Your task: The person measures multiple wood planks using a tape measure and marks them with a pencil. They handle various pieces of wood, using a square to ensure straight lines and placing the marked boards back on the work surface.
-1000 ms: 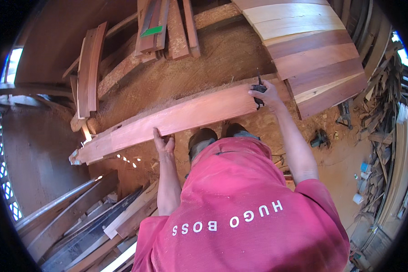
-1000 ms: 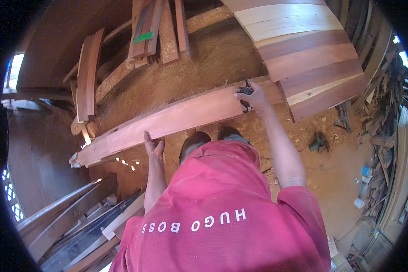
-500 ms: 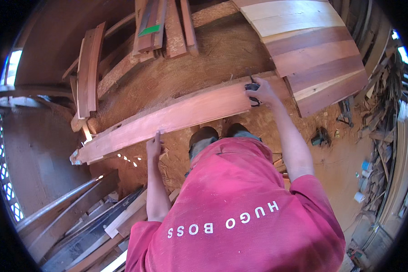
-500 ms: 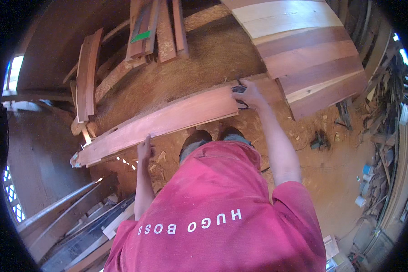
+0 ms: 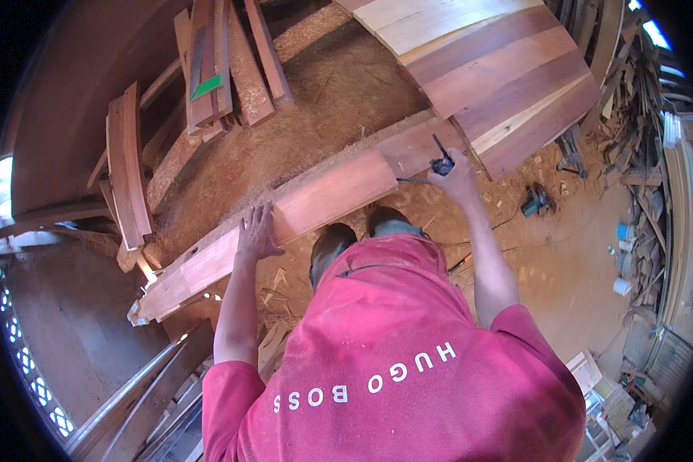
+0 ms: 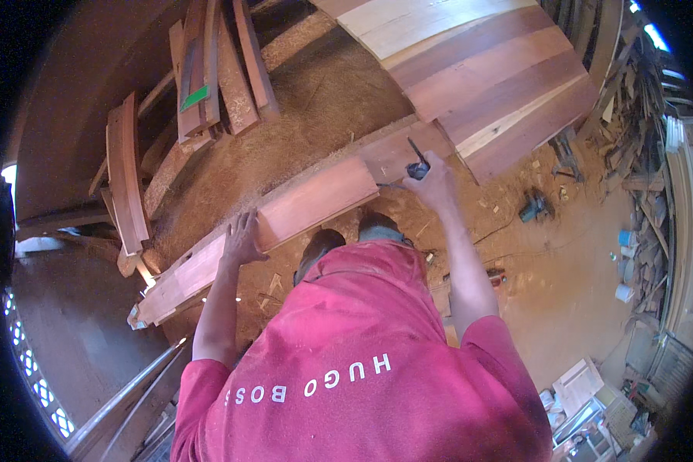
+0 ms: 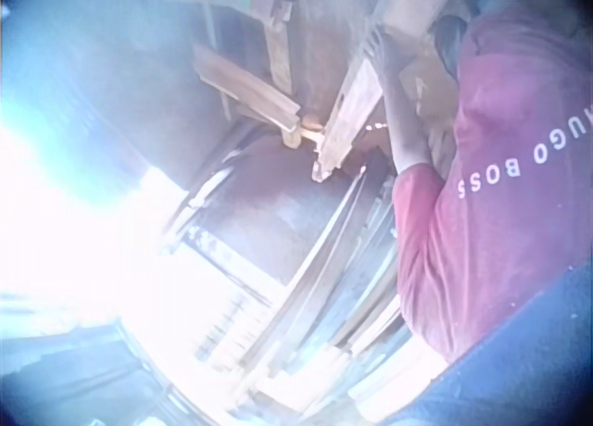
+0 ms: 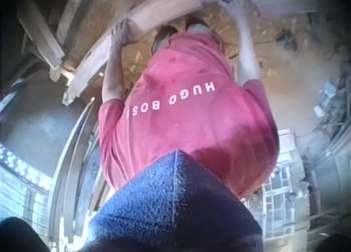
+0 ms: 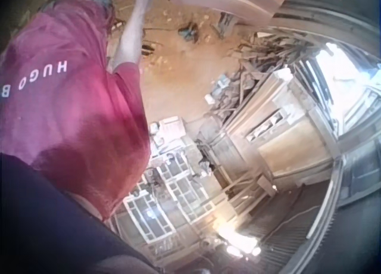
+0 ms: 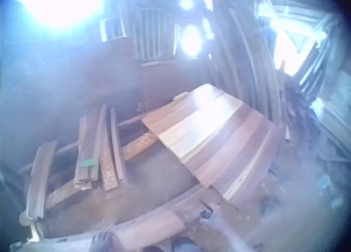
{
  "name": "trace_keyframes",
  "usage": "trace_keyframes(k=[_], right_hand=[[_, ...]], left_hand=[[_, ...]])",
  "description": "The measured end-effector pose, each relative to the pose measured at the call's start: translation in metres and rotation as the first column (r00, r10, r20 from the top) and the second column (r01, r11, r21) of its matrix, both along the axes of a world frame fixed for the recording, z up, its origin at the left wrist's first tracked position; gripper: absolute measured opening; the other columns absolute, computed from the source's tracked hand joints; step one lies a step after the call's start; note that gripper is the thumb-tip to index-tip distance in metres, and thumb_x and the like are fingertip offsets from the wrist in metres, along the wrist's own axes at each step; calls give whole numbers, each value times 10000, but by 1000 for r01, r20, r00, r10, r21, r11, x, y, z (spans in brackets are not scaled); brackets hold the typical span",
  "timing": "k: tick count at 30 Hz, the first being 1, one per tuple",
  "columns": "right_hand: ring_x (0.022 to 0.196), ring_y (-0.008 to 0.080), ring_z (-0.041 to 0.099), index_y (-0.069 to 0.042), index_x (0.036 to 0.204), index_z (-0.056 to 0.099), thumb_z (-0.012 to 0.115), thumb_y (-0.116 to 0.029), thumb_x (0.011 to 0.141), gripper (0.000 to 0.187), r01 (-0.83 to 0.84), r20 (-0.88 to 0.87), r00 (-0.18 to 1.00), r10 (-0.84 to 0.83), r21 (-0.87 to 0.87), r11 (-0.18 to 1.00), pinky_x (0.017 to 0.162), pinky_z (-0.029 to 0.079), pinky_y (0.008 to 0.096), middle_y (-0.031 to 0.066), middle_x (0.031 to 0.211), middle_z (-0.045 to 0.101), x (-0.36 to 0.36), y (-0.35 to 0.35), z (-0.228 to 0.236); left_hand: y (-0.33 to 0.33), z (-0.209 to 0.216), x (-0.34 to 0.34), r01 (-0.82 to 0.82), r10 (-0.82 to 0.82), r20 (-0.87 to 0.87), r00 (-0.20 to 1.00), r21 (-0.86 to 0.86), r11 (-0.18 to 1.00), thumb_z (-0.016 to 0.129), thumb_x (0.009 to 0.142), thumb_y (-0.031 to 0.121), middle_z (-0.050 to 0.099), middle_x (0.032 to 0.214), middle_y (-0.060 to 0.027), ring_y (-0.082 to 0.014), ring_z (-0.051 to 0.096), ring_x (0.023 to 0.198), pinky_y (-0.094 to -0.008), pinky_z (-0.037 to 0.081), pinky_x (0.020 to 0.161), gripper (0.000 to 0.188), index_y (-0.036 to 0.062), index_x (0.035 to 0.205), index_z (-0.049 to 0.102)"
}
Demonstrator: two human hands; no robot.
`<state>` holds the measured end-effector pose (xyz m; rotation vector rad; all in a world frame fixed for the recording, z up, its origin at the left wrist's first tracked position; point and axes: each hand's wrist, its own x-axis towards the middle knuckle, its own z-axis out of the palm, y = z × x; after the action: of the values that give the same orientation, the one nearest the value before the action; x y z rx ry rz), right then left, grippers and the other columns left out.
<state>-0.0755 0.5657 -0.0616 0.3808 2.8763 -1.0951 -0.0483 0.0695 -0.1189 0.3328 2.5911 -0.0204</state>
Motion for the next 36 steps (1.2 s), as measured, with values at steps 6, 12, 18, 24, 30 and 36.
trace_keyframes(k=[6, 12, 18, 24, 30, 36], right_hand=[[773, 290, 691, -33, 904, 607, 822, -261, 685, 383, 122, -96, 986, -135, -137, 983, 705, 529, 406, 162, 795, 677, -11, 0, 41], [795, 278, 697, -7, 927, 632, 822, -313, 724, 414, 117, 71, 991, -111, -73, 990, 720, 540, 389, 168, 821, 689, -41, 51, 28], [808, 221, 661, 31, 1004, 658, 789, -296, 755, 432, -19, 201, 978, 65, -224, 974, 718, 533, 359, 148, 890, 694, -59, 24, -103], [979, 307, 672, 27, 1058, 655, 766, -324, 786, 458, -60, 149, 983, 103, -268, 962, 873, 518, 402, 200, 1014, 701, -58, 0, -149], [998, 380, 656, -37, 1089, 667, 780, -317, 786, 428, -25, 4, 1000, 25, 203, 979, 877, 525, 435, 188, 1049, 683, -55, 8, -134], [1014, 353, 652, -86, 1130, 656, 759, -275, 780, 411, -348, -87, 934, 347, -1, 937, 844, 548, 447, 139, 1111, 669, 1, -20, -95]], left_hand=[[-5, -5, -6, 38, -39, 15, 999, 54, 998, 917, 461, 326, 505, 1311, -160, -384, 489, 1242, -553, 405, 1013, 1197, 104, 1461, 298], [-2, 2, -7, 46, -47, 10, 999, 77, 996, 889, 474, 316, 508, 1342, -133, -350, 494, 1253, -534, 397, 1028, 1169, 109, 1467, 308], [1, 3, -8, -5, 1, 59, 998, 71, 997, 909, 465, 337, 534, 1327, -126, -337, 501, 1248, -517, 392, 1038, 1184, 123, 1469, 319], [2, -1, -14, -4, 1, 54, 999, 63, 998, 909, 463, 342, 537, 1307, -134, -334, 509, 1237, -515, 401, 1024, 1192, 129, 1474, 314], [-2, -7, -11, 46, -45, -8, 999, 114, 992, 912, 454, 338, 541, 1286, -131, -339, 520, 1217, -517, 410, 1005, 1203, 122, 1472, 307], [0, -5, -12, 27, -29, 13, 1000, 90, 996, 916, 457, 335, 541, 1285, -134, -342, 520, 1216, -520, 407, 1009, 1204, 119, 1470, 301]])
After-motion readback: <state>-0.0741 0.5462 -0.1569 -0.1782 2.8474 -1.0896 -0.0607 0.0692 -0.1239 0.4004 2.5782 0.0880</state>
